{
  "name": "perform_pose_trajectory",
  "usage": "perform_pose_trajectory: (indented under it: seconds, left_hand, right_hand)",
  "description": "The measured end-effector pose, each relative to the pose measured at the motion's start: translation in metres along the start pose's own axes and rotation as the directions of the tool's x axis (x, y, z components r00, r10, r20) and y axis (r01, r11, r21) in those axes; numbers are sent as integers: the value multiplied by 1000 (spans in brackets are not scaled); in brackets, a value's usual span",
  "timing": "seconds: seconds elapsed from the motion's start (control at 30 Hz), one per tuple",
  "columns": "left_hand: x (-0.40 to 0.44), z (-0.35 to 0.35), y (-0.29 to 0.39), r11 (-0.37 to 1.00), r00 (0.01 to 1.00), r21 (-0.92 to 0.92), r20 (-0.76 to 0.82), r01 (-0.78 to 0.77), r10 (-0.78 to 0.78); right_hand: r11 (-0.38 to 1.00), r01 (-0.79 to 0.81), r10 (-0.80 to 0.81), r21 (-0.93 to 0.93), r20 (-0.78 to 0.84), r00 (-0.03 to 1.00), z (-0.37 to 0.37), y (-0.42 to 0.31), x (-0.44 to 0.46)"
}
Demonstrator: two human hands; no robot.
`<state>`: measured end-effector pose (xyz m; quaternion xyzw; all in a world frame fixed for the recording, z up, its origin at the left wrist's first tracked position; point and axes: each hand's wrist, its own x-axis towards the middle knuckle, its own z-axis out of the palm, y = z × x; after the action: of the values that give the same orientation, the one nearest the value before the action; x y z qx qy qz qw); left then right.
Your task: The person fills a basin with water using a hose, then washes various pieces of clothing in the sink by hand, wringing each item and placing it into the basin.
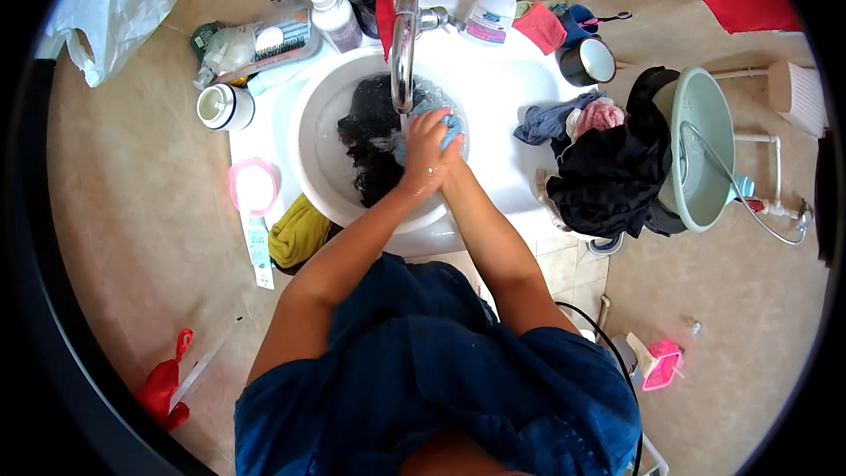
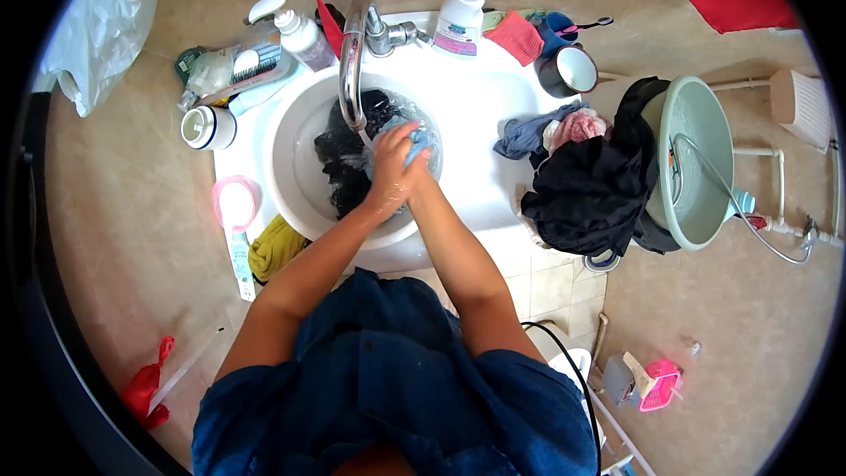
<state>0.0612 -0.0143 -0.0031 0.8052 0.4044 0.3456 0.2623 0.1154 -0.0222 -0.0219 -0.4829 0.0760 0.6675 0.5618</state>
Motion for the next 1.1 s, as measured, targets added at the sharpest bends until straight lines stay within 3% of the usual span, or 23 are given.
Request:
perform_pose_trajectory:
  seconds: [0.07, 0.17, 0.2, 0.27, 0.3, 0.4, 0.43, 0.53, 0.57, 0.67, 0.77, 0.87, 0.9, 0.97, 1.07, 1.1]
  left_hand:
    - [6, -11, -16, 997, 999, -75, -13, 37, -38]
    - [21, -28, -49, 982, 1000, 188, -10, -26, 28]
    - [21, -36, -55, 961, 999, 275, -3, -31, 33]
    - [12, -48, -73, 852, 996, 520, 93, -54, 6]
    - [8, -49, -75, 777, 990, 625, 138, -75, -16]
    - [-13, -40, -74, 855, 876, 508, 455, -109, -159]
    - [-22, -32, -77, 861, 804, 507, 523, -27, -283]
    - [-31, -13, -102, 864, 712, 498, 582, 72, -394]
    - [-22, -16, -102, 839, 595, 542, 656, 56, -464]
    - [-19, -11, -115, 871, 665, 485, 626, 76, -407]
    - [-28, 1, -139, 923, 853, 382, 466, 46, -235]
    - [-30, -12, -120, 933, 908, 66, 216, 353, -359]
    - [-24, -22, -100, 797, 791, -94, 235, 597, -565]
    - [-9, -44, -52, 293, 425, -358, 379, 886, -822]
    - [-11, -49, -50, -299, 373, -632, 707, 715, -601]
    - [-7, -50, -41, -339, 444, -699, 683, 630, -580]
  right_hand:
    - [995, -32, 31, -93, -20, 999, -11, -2, 12]
    - [966, 139, -164, -219, -100, 981, -20, -5, 20]
    - [877, 241, -288, -417, -53, 956, -23, -8, 20]
    - [552, 411, -492, -725, 114, 863, -25, -23, 18]
    - [355, 499, -627, -791, 194, 755, -14, -25, 8]
    - [-278, 449, -669, -849, 506, 544, -23, -7, 28]
    - [-323, 460, -579, -827, 557, 596, -22, -6, 27]
    - [-511, 307, -550, -803, 580, 601, -44, 23, 62]
    - [-534, 275, -486, -800, 557, 674, -50, 26, 72]
    - [-569, 185, -452, -802, 492, 744, -50, 23, 88]
    - [-470, 262, -368, -843, 457, 810, -30, -4, 75]
    - [-117, 414, -595, -903, 398, 699, -27, -9, 64]
    - [57, 511, -538, -858, 404, 739, -22, -14, 52]
    - [410, 603, -412, -684, 451, 791, -3, -30, 8]
    - [861, 326, -66, -389, 552, 831, 17, -40, -69]
    - [759, 436, -75, -483, 601, 796, 11, -38, -82]
